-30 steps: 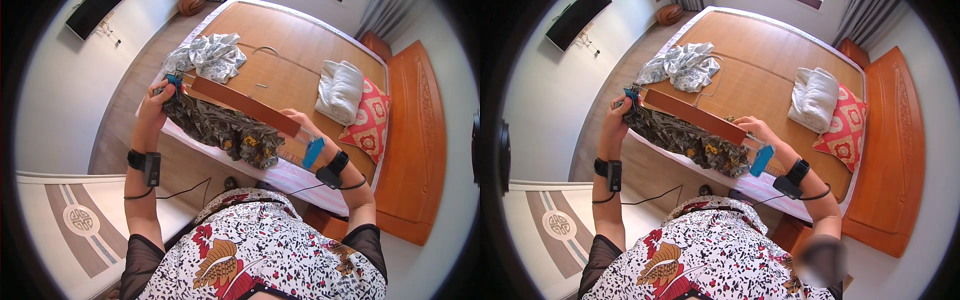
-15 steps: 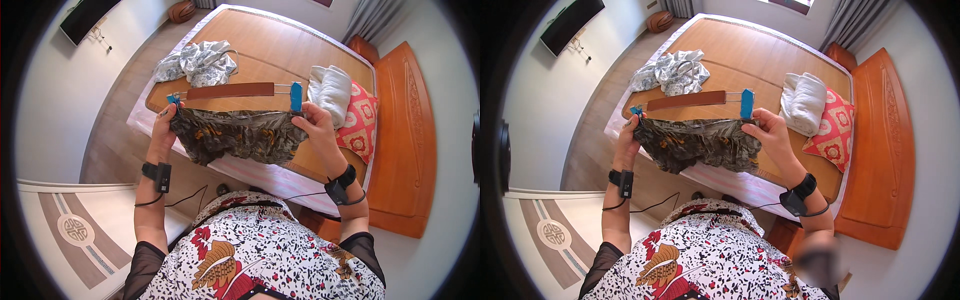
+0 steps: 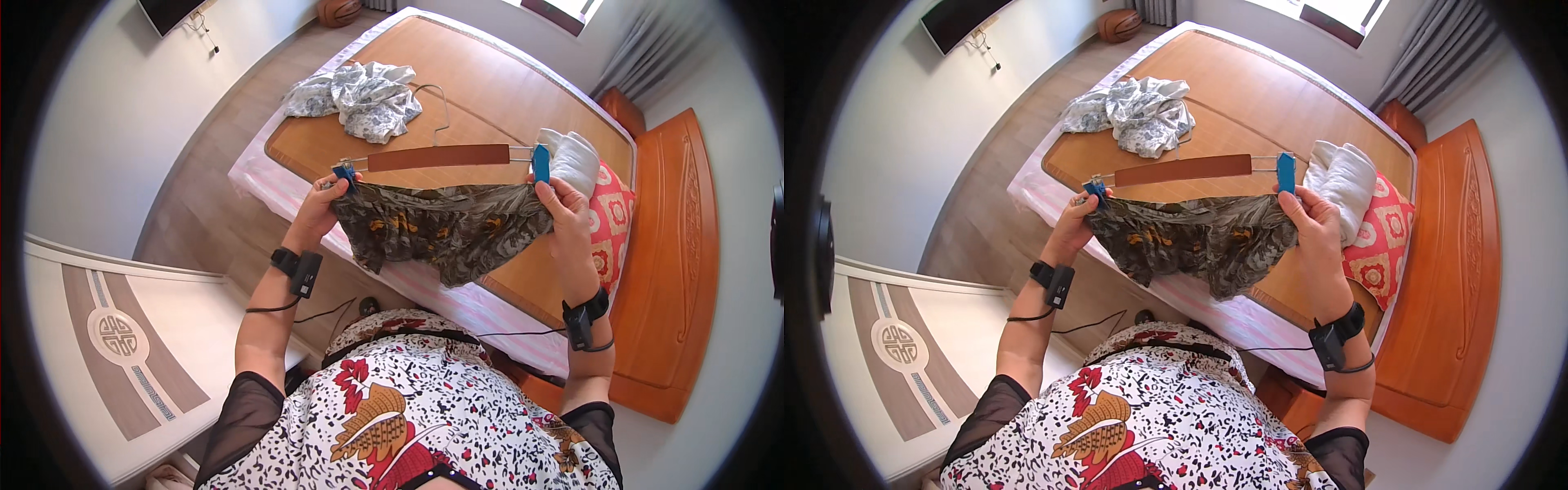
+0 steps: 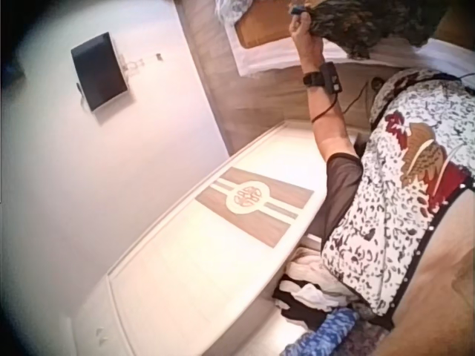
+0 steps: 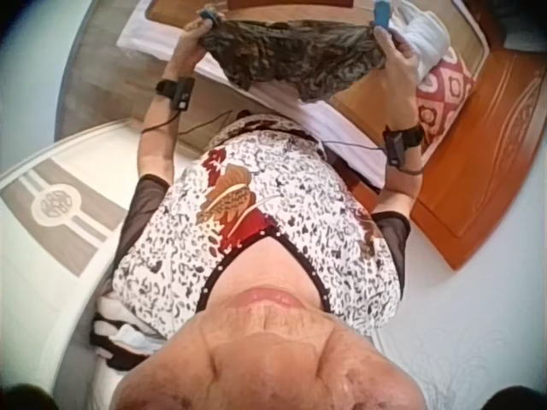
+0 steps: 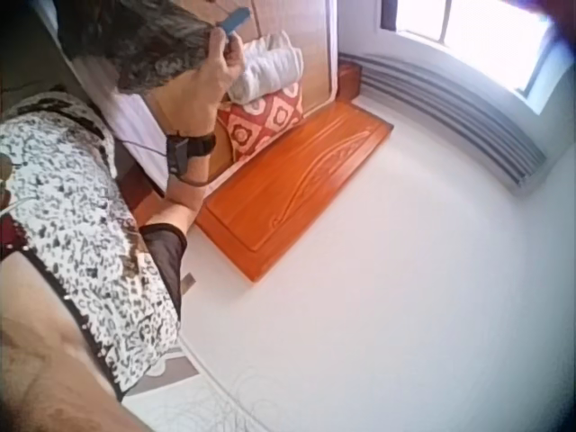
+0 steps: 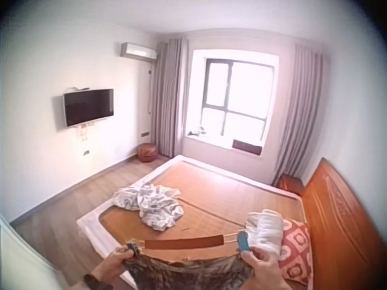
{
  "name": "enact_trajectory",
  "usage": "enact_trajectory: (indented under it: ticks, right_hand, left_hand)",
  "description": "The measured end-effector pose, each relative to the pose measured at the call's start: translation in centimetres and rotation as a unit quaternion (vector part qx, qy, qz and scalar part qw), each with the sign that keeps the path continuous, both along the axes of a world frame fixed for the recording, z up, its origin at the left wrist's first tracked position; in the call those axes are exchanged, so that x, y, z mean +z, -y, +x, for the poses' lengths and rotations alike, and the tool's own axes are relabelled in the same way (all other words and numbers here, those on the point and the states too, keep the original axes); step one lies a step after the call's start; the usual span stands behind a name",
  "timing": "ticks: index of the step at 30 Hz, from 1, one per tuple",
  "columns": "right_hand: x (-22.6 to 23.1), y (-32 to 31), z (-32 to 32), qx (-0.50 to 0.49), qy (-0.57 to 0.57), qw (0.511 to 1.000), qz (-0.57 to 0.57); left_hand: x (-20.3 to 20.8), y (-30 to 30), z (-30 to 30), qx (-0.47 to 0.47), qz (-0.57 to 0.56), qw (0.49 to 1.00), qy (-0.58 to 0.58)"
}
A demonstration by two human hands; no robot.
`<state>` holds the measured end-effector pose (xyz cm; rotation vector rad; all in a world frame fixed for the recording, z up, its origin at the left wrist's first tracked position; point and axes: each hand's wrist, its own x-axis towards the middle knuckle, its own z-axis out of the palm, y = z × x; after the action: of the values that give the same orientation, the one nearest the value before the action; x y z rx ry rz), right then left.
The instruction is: The person opens a wardrobe, retrieves a clothing hanger, and uses the hanger to hang a pair of shorts and a shirt before placing them back into the wardrobe and closing the door.
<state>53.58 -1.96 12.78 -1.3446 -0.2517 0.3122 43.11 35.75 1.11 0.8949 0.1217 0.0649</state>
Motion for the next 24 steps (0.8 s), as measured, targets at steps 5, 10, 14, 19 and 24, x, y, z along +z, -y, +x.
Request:
enact_trajectory:
  ticks: [5,10,14,19,24]
  right_hand:
    - [-0.6,0.0,1.0,-0.018,0.020,1.000,-0.014]
    - [-5.3,1.9,3.4,-0.009,-0.102,0.994,0.043]
    - [-8.1,3.0,3.4,0.009,-0.123,0.985,-0.125]
    - [-6.3,-0.1,0.4,-0.076,0.308,0.772,-0.551]
    - [-0.2,-6.8,-2.7,-0.045,0.462,0.860,-0.213]
  left_hand:
    - [1.1,0.4,-0.6,0.001,0.003,1.000,0.011]
    - [6.3,1.5,0.0,0.025,0.156,0.987,0.021]
    - [9.0,3.2,1.2,0.038,0.284,0.955,0.079]
    - [10.8,6.2,1.8,-0.007,0.422,0.906,0.036]
    - [12.6,9.5,1.8,-0.085,0.511,0.851,0.085]
